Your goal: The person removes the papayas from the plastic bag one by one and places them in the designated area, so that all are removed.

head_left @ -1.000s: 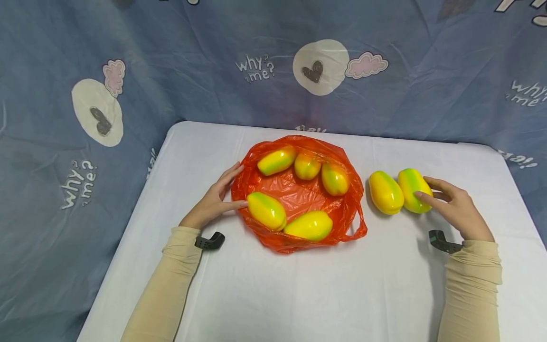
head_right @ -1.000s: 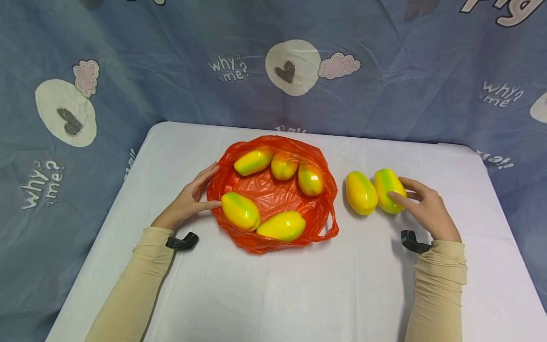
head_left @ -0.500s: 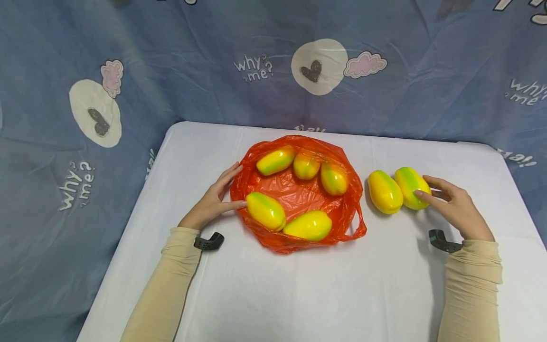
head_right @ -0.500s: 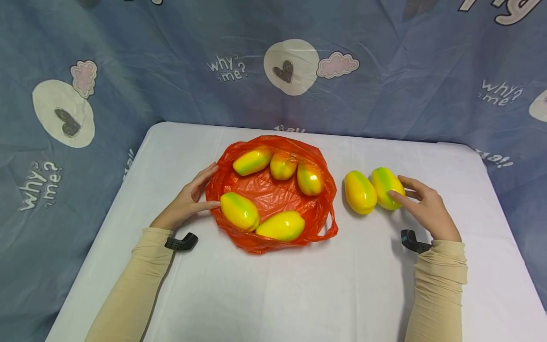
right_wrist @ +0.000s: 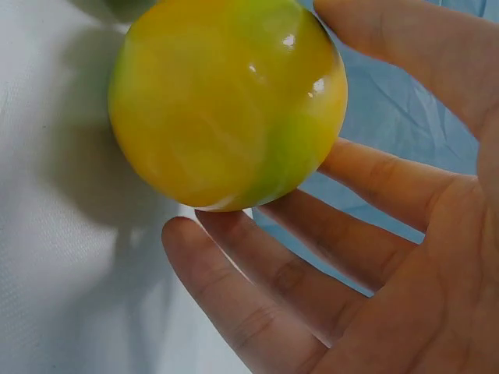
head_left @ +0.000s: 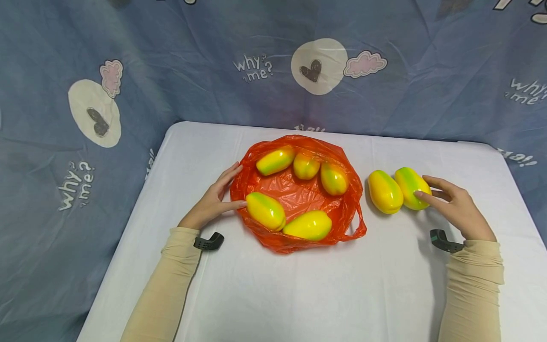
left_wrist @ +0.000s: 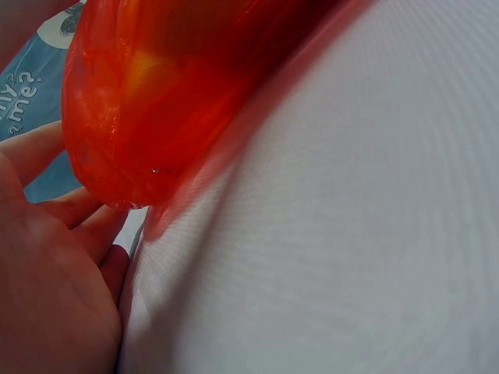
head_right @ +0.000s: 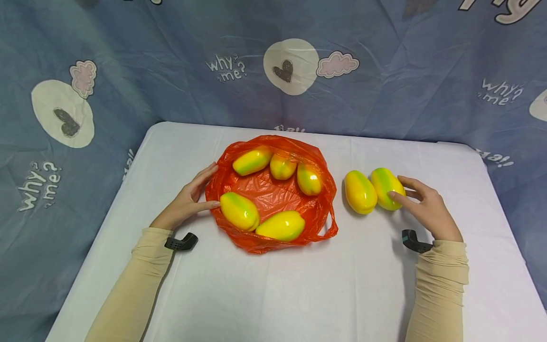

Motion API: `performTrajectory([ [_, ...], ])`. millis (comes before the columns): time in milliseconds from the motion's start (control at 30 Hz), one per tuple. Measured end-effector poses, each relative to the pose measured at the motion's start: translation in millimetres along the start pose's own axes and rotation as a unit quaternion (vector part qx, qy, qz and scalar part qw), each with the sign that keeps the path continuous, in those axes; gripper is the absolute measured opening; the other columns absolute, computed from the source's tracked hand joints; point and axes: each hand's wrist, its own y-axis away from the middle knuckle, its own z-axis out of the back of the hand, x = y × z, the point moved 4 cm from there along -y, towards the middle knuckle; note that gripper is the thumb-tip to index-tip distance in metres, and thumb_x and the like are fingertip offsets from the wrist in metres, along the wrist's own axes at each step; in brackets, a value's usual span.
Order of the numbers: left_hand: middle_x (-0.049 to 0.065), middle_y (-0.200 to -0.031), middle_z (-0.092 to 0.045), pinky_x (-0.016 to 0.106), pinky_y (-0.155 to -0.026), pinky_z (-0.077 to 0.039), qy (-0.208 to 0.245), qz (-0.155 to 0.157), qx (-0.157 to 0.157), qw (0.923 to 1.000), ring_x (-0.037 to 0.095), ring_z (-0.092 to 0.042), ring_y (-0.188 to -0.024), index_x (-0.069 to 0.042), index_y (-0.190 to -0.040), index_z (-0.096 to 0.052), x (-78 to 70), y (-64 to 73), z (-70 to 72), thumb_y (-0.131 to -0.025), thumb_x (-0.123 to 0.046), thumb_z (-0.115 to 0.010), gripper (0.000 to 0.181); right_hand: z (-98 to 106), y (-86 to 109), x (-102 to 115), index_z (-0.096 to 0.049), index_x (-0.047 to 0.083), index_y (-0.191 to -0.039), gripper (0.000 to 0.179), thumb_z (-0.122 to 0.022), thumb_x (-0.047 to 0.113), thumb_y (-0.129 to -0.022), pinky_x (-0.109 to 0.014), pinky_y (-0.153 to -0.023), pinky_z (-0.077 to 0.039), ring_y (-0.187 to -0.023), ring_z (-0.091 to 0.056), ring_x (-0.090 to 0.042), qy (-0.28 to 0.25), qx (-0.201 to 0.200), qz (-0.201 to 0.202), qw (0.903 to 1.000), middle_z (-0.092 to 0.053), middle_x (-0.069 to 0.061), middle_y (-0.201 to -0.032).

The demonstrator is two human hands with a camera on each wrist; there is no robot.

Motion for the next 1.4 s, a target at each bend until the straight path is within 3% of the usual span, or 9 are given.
performTrajectory([
  [567,-0.019,-0.171,-0.017,0.043,-0.133,-0.015,0.0,0.007,-0.004,1.0,0.008,-0.012,-0.161,-0.035,-0.16,-0.036,-1.2,0.0,-0.1,-0.086,-0.014,-0.085,0.092,1.9,-0.2,1.3,-0.033,0.011,-0.161,0.08,-0.066,0.049,-0.099,-0.08,-0.107,-0.036,-0.144,-0.038,-0.05,-0.007,-0.011,0.025,0.9996,-0.033,-0.022,-0.166],
  [800,-0.015,-0.173,-0.016,0.045,-0.133,-0.014,-0.007,0.005,-0.001,1.0,0.012,-0.011,-0.162,-0.031,-0.161,-0.035,-1.0,-0.5,0.0,-0.086,-0.014,-0.084,0.091,1.1,0.7,2.1,-0.031,0.011,-0.162,0.081,-0.064,0.052,-0.099,-0.08,-0.106,-0.036,-0.143,-0.039,-0.049,-0.001,-0.005,0.018,0.9998,-0.033,-0.022,-0.166],
  [1100,-0.022,-0.17,-0.019,0.041,-0.133,-0.016,-0.007,0.013,-0.007,0.9999,0.005,-0.012,-0.16,-0.037,-0.16,-0.036,0.9,-0.5,0.3,-0.086,-0.016,-0.085,0.091,0.6,-0.5,-0.6,-0.03,0.013,-0.163,0.081,-0.062,0.052,-0.1,-0.08,-0.107,-0.036,-0.144,-0.038,-0.047,-0.01,0.001,0.009,0.9999,-0.031,-0.021,-0.167],
  [1400,-0.021,-0.17,-0.018,0.041,-0.133,-0.016,-0.007,0.012,-0.004,0.9999,0.006,-0.012,-0.161,-0.037,-0.16,-0.036,1.6,-1.5,-0.1,-0.086,-0.016,-0.084,0.091,0.6,-1.8,-3.0,-0.029,0.014,-0.163,0.081,-0.061,0.053,-0.1,-0.081,-0.107,-0.034,-0.146,-0.035,-0.049,-0.012,0.004,0.006,0.9999,-0.029,-0.021,-0.168],
])
